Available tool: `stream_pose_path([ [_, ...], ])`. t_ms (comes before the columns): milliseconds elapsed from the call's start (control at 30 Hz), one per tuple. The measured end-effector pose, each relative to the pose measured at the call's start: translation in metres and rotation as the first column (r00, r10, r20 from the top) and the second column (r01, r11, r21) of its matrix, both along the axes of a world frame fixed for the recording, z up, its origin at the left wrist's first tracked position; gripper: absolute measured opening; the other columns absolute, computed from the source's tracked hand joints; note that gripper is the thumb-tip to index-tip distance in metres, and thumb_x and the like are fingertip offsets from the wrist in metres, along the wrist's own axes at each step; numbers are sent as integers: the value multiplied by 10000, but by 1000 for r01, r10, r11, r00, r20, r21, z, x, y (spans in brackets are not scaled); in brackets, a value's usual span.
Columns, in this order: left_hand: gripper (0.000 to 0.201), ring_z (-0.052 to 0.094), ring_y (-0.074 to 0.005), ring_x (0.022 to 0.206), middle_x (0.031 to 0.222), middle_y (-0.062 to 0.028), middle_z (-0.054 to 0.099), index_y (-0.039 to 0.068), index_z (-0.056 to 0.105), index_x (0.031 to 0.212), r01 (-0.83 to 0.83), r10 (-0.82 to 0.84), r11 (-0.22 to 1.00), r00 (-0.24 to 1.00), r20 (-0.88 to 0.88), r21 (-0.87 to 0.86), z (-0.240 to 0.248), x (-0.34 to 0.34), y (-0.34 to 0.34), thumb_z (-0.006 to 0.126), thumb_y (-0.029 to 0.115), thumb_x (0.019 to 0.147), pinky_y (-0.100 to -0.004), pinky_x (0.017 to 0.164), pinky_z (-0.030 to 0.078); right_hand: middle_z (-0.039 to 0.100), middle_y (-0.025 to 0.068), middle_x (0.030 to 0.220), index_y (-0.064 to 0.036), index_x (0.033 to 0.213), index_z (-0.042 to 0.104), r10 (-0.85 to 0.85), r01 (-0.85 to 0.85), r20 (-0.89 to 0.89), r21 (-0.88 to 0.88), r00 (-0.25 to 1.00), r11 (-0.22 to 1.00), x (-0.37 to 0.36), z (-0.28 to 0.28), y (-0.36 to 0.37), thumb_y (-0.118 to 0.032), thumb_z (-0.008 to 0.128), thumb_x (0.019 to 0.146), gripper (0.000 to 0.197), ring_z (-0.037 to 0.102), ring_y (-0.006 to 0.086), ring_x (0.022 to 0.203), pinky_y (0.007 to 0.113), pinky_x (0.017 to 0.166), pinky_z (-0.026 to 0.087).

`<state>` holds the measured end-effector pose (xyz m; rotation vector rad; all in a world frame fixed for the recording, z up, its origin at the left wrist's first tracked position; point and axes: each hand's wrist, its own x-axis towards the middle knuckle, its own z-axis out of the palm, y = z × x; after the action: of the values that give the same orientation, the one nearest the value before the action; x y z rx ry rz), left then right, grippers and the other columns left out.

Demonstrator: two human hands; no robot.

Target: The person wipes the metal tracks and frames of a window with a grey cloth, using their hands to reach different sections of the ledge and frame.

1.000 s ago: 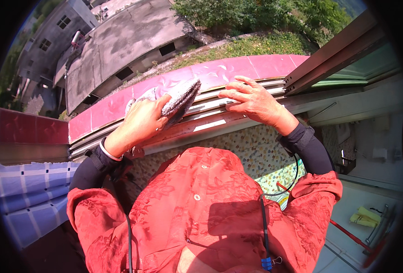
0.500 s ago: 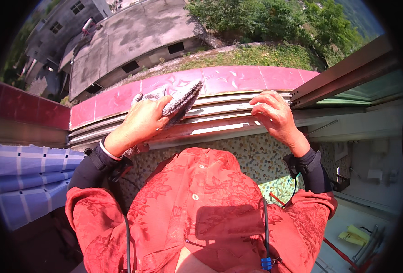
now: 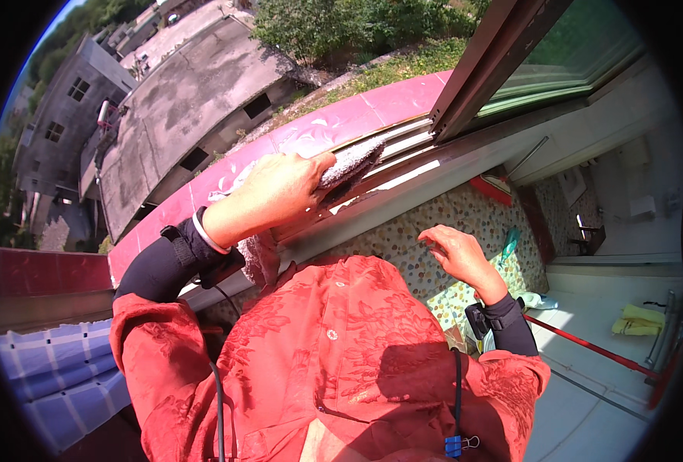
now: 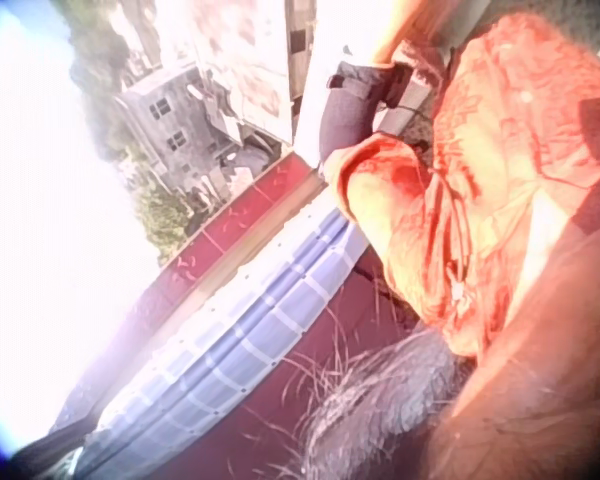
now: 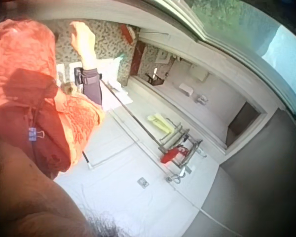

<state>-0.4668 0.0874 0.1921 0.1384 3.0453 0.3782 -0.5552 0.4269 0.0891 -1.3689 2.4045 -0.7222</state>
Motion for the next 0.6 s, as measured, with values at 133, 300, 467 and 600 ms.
stream_pose_path([
  [133, 161, 641, -384, 614, 639, -195, 616, 77, 610, 956, 113, -121, 979, 992, -40, -169, 1, -37, 32, 604, 177, 830, -472, 535, 490, 669, 106, 950, -81, 1009, 652, -47, 38, 98, 90, 994, 995, 9, -16, 29, -59, 655, 827, 184, 656, 318, 899, 412, 760, 533],
  [300, 128, 663, -349, 597, 618, -167, 631, 58, 623, 876, 209, -247, 924, 966, -82, -320, -4, -72, 62, 595, 169, 820, -445, 529, 506, 673, 109, 971, -80, 1018, 650, -104, 105, 172, 1, 980, 994, 11, -47, 59, -80, 643, 847, 172, 652, 329, 913, 407, 763, 530],
  [467, 137, 683, -334, 625, 645, -168, 652, 46, 666, 780, 243, -247, 874, 968, 46, -421, 4, -90, 79, 610, 171, 779, -430, 553, 526, 678, 98, 1008, -105, 1038, 652, -125, 114, 199, 64, 972, 991, 11, -62, 76, -139, 642, 872, 170, 654, 318, 926, 408, 759, 524],
  [600, 142, 691, -318, 624, 655, -171, 664, 33, 719, 713, 237, -190, 892, 969, 157, -386, 26, -105, 97, 634, 141, 676, -421, 565, 535, 676, 98, 996, -113, 1055, 644, -114, 82, 226, 147, 968, 986, 0, -60, 94, -171, 641, 889, 176, 654, 314, 926, 421, 763, 516],
])
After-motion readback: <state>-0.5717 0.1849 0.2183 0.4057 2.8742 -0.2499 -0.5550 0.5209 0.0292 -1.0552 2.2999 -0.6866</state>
